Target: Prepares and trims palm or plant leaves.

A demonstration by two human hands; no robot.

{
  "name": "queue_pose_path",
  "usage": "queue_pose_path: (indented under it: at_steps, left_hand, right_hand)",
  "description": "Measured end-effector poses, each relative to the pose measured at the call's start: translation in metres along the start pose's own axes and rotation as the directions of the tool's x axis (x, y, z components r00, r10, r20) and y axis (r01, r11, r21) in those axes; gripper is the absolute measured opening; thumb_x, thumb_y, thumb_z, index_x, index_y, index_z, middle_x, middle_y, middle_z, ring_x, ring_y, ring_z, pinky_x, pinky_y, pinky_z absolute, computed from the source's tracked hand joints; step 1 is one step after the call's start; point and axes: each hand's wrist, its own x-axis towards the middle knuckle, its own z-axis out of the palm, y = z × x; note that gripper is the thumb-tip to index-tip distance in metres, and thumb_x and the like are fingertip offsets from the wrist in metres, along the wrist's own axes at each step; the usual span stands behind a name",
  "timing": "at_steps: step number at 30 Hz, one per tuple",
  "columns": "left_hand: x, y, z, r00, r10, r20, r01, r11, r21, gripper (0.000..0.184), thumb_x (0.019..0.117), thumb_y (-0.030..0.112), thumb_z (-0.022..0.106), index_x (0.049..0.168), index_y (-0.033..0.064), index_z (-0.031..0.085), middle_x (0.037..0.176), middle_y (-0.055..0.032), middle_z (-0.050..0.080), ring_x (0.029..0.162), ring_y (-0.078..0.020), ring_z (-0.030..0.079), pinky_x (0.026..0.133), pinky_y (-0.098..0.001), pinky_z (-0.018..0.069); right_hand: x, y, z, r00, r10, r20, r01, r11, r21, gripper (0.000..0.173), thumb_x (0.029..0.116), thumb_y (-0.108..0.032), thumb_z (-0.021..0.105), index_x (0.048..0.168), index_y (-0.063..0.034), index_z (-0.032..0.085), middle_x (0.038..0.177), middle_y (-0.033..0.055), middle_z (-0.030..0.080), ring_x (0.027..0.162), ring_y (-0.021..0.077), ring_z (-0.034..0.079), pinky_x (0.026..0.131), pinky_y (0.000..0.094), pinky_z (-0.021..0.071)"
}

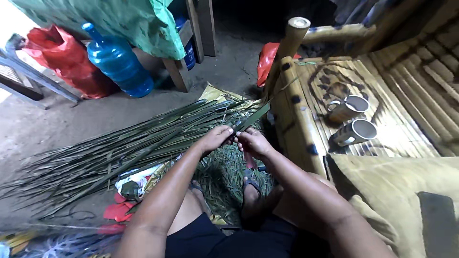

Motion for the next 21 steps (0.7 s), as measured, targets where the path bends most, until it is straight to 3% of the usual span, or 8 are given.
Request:
queue_pose_path:
  at_steps: [3,5,7,8,11,12,15,21]
  left_hand:
    - [0.007,0.014,0.003,0.998,-0.013,-0.058,0.011,0.999,-0.038,0.026,0.1108,0.02,0.045,0.114,0.0006,0.062,0.088,-0.0086,0.067,0.071,-0.0134,0.066,0.069,-0.0296,0.0588]
    - [0.007,0.012,-0.002,0.997,-0.033,-0.075,0.032,0.999,-0.015,0.025,0.1094,0.02,0.05,0.125,0.004,0.061,0.092,-0.0082,0.066,0.068,-0.012,0.064,0.065,-0.0281,0.0575]
    - [0.006,0.005,-0.008,0.993,-0.073,-0.097,0.075,0.997,0.024,0.024,0.1087,0.018,0.051,0.126,0.0038,0.062,0.095,-0.0088,0.067,0.069,-0.0128,0.065,0.065,-0.0293,0.0583]
    - [0.004,0.001,-0.011,0.99,-0.092,-0.102,0.097,0.994,0.041,0.023,0.1084,0.017,0.052,0.123,0.0028,0.063,0.095,-0.0092,0.067,0.071,-0.0137,0.067,0.068,-0.0306,0.0599]
    - [-0.002,-0.009,-0.016,0.991,-0.089,-0.1,0.098,0.991,0.094,0.018,0.1061,0.011,0.053,0.115,0.001,0.065,0.096,-0.0101,0.069,0.077,-0.0154,0.07,0.075,-0.0334,0.0617]
    - [-0.003,-0.011,-0.015,0.992,-0.086,-0.092,0.096,0.99,0.107,0.019,0.1054,0.011,0.052,0.117,0.0018,0.065,0.098,-0.0097,0.069,0.078,-0.0148,0.069,0.076,-0.0332,0.0611]
    - [-0.002,-0.013,-0.007,0.994,-0.09,-0.057,0.093,0.994,0.06,0.027,0.108,0.016,0.05,0.13,0.005,0.061,0.105,-0.0082,0.07,0.083,-0.0136,0.071,0.079,-0.0316,0.0612]
    - [0.002,-0.005,-0.006,0.995,0.001,-0.099,-0.001,1.0,0.006,0.027,0.1104,0.019,0.045,0.122,0.0043,0.064,0.097,-0.0078,0.071,0.078,-0.0138,0.07,0.074,-0.0298,0.0606]
  right_hand:
    - [-0.001,-0.01,-0.019,0.999,-0.045,-0.001,0.045,0.997,-0.056,0.02,0.1103,-0.019,0.04,0.112,-0.0051,0.054,0.08,0.0062,0.064,0.056,0.0106,0.056,0.054,0.0256,0.0503]
    - [-0.001,-0.019,-0.033,0.992,-0.115,-0.061,0.112,0.992,-0.051,0.025,0.11,-0.018,0.034,0.118,-0.0059,0.055,0.079,0.0053,0.064,0.056,0.0102,0.055,0.053,0.0256,0.0494]
    - [-0.001,-0.029,-0.043,0.976,-0.172,-0.135,0.168,0.985,-0.039,0.029,0.111,-0.02,0.032,0.127,-0.0069,0.052,0.082,0.0057,0.065,0.056,0.0108,0.057,0.053,0.0264,0.0509]
    - [-0.002,-0.034,-0.046,0.969,-0.191,-0.157,0.187,0.982,-0.04,0.027,0.1111,-0.021,0.032,0.125,-0.0079,0.051,0.084,0.0061,0.066,0.056,0.0109,0.057,0.052,0.0265,0.051]
    - [-0.001,-0.041,-0.05,0.963,-0.236,-0.126,0.232,0.972,-0.047,0.037,0.1107,-0.022,0.033,0.141,-0.0118,0.05,0.087,0.0067,0.067,0.057,0.0113,0.058,0.052,0.0262,0.0517]
    - [0.0,-0.041,-0.048,0.966,-0.238,-0.104,0.234,0.971,-0.053,0.038,0.1104,-0.022,0.033,0.143,-0.0124,0.05,0.087,0.0074,0.067,0.057,0.0117,0.058,0.052,0.0265,0.0519]
    - [0.002,-0.038,-0.041,0.974,-0.227,-0.026,0.224,0.971,-0.08,0.037,0.1112,-0.023,0.034,0.142,-0.0115,0.051,0.087,0.0078,0.068,0.058,0.0119,0.059,0.054,0.0264,0.0528]
    - [0.0,-0.039,-0.04,0.961,-0.266,0.074,0.273,0.957,-0.097,0.041,0.1082,-0.023,0.034,0.142,-0.0103,0.053,0.083,0.008,0.067,0.054,0.0107,0.055,0.05,0.0249,0.0494]
